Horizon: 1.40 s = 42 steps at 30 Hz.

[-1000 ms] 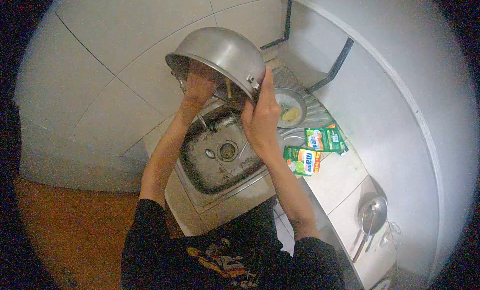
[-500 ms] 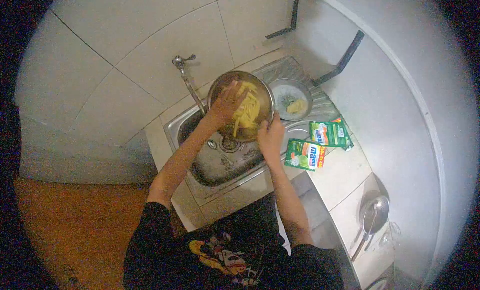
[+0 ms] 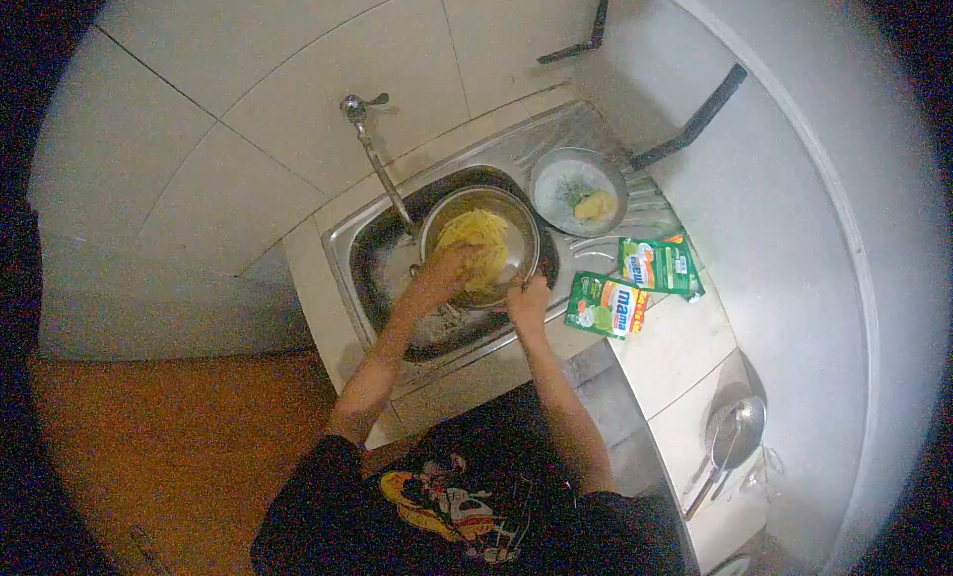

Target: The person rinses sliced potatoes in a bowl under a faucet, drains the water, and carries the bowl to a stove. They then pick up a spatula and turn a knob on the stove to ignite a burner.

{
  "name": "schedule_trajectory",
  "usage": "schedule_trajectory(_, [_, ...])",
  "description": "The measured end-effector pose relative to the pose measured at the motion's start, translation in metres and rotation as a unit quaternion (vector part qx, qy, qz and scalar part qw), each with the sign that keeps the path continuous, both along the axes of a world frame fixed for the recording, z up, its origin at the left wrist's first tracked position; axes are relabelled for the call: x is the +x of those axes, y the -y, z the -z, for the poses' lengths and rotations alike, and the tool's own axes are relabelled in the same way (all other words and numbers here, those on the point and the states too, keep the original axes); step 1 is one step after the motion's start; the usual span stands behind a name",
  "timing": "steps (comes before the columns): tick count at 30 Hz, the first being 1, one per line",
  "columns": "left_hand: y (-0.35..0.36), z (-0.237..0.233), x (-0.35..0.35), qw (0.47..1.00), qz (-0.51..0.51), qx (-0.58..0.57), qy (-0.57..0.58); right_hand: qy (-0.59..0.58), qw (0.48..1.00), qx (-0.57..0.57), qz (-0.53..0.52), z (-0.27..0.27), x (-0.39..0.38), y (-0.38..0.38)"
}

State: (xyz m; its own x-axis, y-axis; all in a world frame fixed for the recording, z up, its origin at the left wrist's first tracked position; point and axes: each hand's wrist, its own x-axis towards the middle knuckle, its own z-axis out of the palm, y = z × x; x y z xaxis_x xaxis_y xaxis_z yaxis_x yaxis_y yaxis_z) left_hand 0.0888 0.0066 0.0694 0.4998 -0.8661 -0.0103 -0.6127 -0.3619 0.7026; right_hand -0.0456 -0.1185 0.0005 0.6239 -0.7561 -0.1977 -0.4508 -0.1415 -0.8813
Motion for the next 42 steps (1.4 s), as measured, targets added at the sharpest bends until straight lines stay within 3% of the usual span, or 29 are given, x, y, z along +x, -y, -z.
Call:
schedule_trajectory(2, [-0.013,0.006,-0.017,0.999,-0.036,-0.026,-0.020,0.002,0.998,-0.061,-0.031,-0.025,0.002,-0.002])
schedule_trajectory(4, [-0.018,0.006,-0.022,0.995,-0.074,-0.053,-0.040,0.020,0.999,0.031,-0.026,-0.033,0.006,0.000])
schedule_trajectory(7, [-0.030,0.010,-0.019,0.981,-0.163,-0.003,-0.102,0.014,1.000,-0.017,-0.021,0.022,0.015,-0.002])
schedule_trajectory(9, [-0.038,0.027,-0.010,0.943,-0.284,-0.021,-0.170,0.000,0.999,-0.028,-0.036,0.041,0.030,-0.005])
schedule_trajectory(10, [-0.042,0.034,-0.003,0.941,-0.291,-0.021,-0.171,-0.011,0.998,-0.040,-0.045,0.043,0.039,-0.008])
schedule_trajectory(12, [-0.051,0.050,0.015,0.963,-0.255,0.063,-0.057,-0.007,0.998,0.004,-0.058,0.038,0.057,-0.015])
schedule_trajectory(13, [-0.062,0.092,0.024,0.961,-0.262,0.066,-0.057,-0.003,0.997,0.046,-0.064,0.035,0.065,-0.017])
schedule_trajectory(14, [-0.078,0.156,0.031,0.923,-0.333,-0.060,-0.182,0.025,0.992,0.049,-0.109,0.079,0.070,-0.020])
schedule_trajectory(15, [-0.089,0.189,0.035,0.851,-0.391,-0.186,-0.298,0.024,0.992,0.053,-0.116,0.071,0.072,-0.022])
schedule_trajectory(16, [-0.085,0.160,0.033,0.849,-0.397,-0.184,-0.295,0.007,0.991,0.052,-0.124,0.055,0.073,-0.023])
schedule_trajectory(17, [-0.071,0.103,0.031,0.924,-0.355,-0.053,-0.136,-0.010,0.990,0.050,-0.132,0.045,0.076,-0.024])
schedule_trajectory(18, [-0.061,0.071,0.029,0.952,-0.293,0.082,0.027,-0.010,0.989,0.053,-0.136,0.050,0.079,-0.023])
schedule_trajectory(21, [-0.052,0.076,0.029,0.948,-0.268,0.115,0.125,-0.067,0.974,0.049,-0.212,0.084,0.082,-0.023])
schedule_trajectory(23, [-0.046,0.088,0.035,0.939,-0.288,0.133,0.133,0.092,0.978,-0.116,-0.147,0.114,0.085,-0.039])
schedule_trajectory(24, [-0.041,0.085,0.037,0.931,-0.304,0.149,0.140,0.091,0.978,-0.114,-0.147,0.110,0.086,-0.038])
schedule_trajectory(25, [-0.036,0.083,0.037,0.930,-0.304,0.151,0.138,0.021,0.975,-0.090,-0.201,0.107,0.086,-0.035])
schedule_trajectory(26, [-0.030,0.081,0.035,0.911,-0.309,0.226,0.152,-0.050,0.964,-0.065,-0.255,0.103,0.086,-0.032])
schedule_trajectory(27, [-0.028,0.078,0.033,0.887,-0.311,0.300,0.164,-0.052,0.963,-0.063,-0.257,0.111,0.087,-0.032])
schedule_trajectory(29, [-0.034,0.102,0.033,0.885,-0.300,0.329,0.138,0.076,0.976,-0.014,-0.206,0.127,0.091,-0.029])
schedule_trajectory(31, [-0.038,0.129,0.035,0.883,-0.286,0.354,0.114,0.058,0.974,0.008,-0.217,0.100,0.094,-0.015])
schedule_trajectory(33, [-0.034,0.139,0.036,0.902,-0.288,0.321,0.011,0.040,0.973,0.029,-0.228,0.084,0.093,-0.008])
schedule_trajectory(34, [-0.034,0.137,0.024,0.901,-0.286,0.325,0.005,-0.021,0.971,-0.038,-0.235,0.080,0.082,-0.011])
schedule_trajectory(35, [-0.032,0.136,0.014,0.903,-0.285,0.311,0.078,-0.078,0.962,-0.107,-0.239,0.078,0.079,-0.009])
schedule_trajectory(36, [-0.029,0.137,0.007,0.901,-0.282,0.294,0.149,-0.081,0.962,-0.107,-0.236,0.083,0.075,-0.007])
schedule_trajectory(37, [-0.026,0.139,0.004,0.902,-0.279,0.293,0.147,-0.053,0.962,-0.096,-0.250,0.089,0.073,-0.006])
schedule_trajectory(39, [-0.022,0.145,0.002,0.912,-0.351,0.208,0.030,-0.024,0.961,-0.085,-0.261,0.094,0.069,-0.005])
schedule_trajectory(40, [-0.026,0.167,0.006,0.913,-0.350,0.208,0.030,0.003,0.966,-0.135,-0.222,0.090,0.068,-0.008])
schedule_trajectory(41, [-0.034,0.201,0.015,0.916,-0.383,0.032,-0.115,0.031,0.966,-0.183,-0.181,0.088,0.067,-0.010])
schedule_trajectory(42, [-0.039,0.218,0.020,0.870,-0.397,-0.145,-0.254,0.031,0.966,-0.182,-0.181,0.090,0.066,-0.007])
